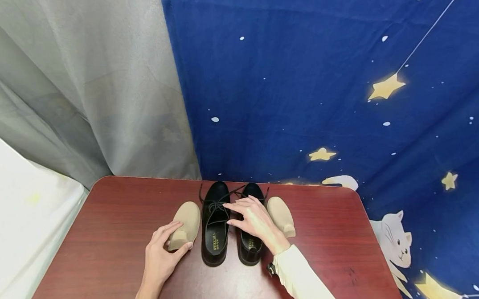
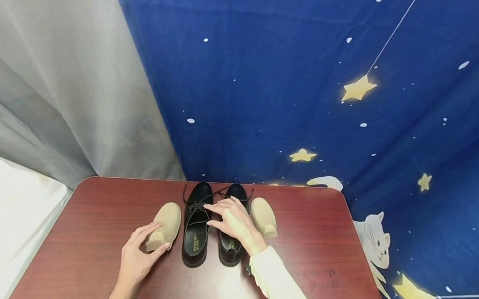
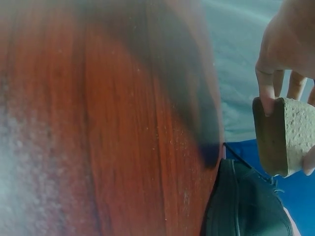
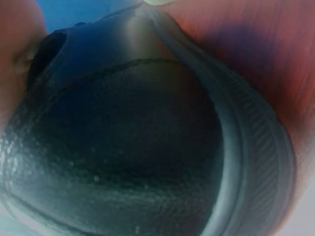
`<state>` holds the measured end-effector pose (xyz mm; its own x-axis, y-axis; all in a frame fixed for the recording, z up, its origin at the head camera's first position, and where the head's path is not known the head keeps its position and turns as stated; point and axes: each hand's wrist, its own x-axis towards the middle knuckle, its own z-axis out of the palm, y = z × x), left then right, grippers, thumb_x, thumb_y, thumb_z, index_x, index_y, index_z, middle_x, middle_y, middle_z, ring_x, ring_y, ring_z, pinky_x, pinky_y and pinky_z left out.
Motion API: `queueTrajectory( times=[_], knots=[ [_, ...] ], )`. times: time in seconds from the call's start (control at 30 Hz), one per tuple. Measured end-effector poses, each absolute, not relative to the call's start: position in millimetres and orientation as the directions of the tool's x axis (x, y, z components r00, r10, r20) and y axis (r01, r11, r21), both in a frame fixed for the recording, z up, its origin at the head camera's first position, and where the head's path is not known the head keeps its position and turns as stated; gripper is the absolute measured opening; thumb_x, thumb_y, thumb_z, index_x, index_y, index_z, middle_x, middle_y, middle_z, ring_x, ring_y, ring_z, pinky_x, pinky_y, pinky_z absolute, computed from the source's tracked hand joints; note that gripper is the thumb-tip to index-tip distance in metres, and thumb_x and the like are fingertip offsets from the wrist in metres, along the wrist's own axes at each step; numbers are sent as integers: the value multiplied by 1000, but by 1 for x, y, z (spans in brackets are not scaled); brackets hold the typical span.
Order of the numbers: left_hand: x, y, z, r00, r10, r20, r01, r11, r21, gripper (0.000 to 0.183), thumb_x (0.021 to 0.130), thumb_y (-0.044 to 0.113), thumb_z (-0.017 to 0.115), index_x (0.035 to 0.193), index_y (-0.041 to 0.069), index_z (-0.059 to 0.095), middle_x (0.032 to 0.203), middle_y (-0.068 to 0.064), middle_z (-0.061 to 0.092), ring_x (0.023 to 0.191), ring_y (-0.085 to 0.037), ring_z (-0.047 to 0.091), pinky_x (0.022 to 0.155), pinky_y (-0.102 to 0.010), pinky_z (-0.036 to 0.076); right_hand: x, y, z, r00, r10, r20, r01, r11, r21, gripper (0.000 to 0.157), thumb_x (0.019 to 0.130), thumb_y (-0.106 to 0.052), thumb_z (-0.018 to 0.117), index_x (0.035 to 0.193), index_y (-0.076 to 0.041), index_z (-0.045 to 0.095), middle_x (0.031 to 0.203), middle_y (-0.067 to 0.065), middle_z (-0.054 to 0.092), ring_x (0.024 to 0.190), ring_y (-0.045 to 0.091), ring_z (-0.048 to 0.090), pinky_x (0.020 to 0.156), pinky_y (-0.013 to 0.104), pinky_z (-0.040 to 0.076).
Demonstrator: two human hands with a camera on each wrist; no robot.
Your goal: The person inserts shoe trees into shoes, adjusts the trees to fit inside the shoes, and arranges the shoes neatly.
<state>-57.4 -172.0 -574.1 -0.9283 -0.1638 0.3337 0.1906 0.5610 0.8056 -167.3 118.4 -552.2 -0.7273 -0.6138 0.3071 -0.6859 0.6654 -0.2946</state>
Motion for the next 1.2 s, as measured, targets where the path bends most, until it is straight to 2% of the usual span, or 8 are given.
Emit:
queueTrajectory(
  times=[0.33,0.57,0.8,1.1,1.2],
  knots=[
    [-46,-171,-573,-921,-201,333,161,584,796,64,64,19,95,123,25,71,126,8,64,112,-6,52,77,-15,40,-164,113,-556,-731,-622,280,-682,668,-297,53,85,-45,76,135,-32,63,118,-9,70,119,14,59,111,51,35],
    [-48,-165,-572,-920,-219,325,164,538,827,63,63,17,96,121,23,72,123,8,65,105,-1,53,74,-12,40,-165,115,-558,-713,-622,322,-700,657,-280,54,83,-46,78,133,-30,66,115,-8,71,115,14,61,109,48,38],
    [-45,-158,-571,-907,-203,369,208,545,812,62,62,15,96,119,21,73,120,4,66,89,-4,51,70,-19,41,-168,118,-558,-697,-629,345,-716,641,-277,53,82,-45,79,131,-28,67,113,-7,72,111,12,62,107,43,40],
    [-45,-155,-565,-915,-209,345,191,529,827,62,62,17,96,119,24,73,120,7,66,100,-3,54,72,-16,42,-171,120,-556,-685,-628,370,-725,635,-265,52,81,-45,79,130,-27,68,112,-5,72,110,13,63,106,45,42],
    [-45,-154,-562,-919,-212,332,177,532,828,62,62,19,96,119,26,73,120,9,66,98,-2,53,72,-16,41,-171,120,-555,-683,-628,373,-727,634,-265,53,81,-45,79,130,-27,68,112,-4,72,109,13,63,106,46,42]
  ],
)
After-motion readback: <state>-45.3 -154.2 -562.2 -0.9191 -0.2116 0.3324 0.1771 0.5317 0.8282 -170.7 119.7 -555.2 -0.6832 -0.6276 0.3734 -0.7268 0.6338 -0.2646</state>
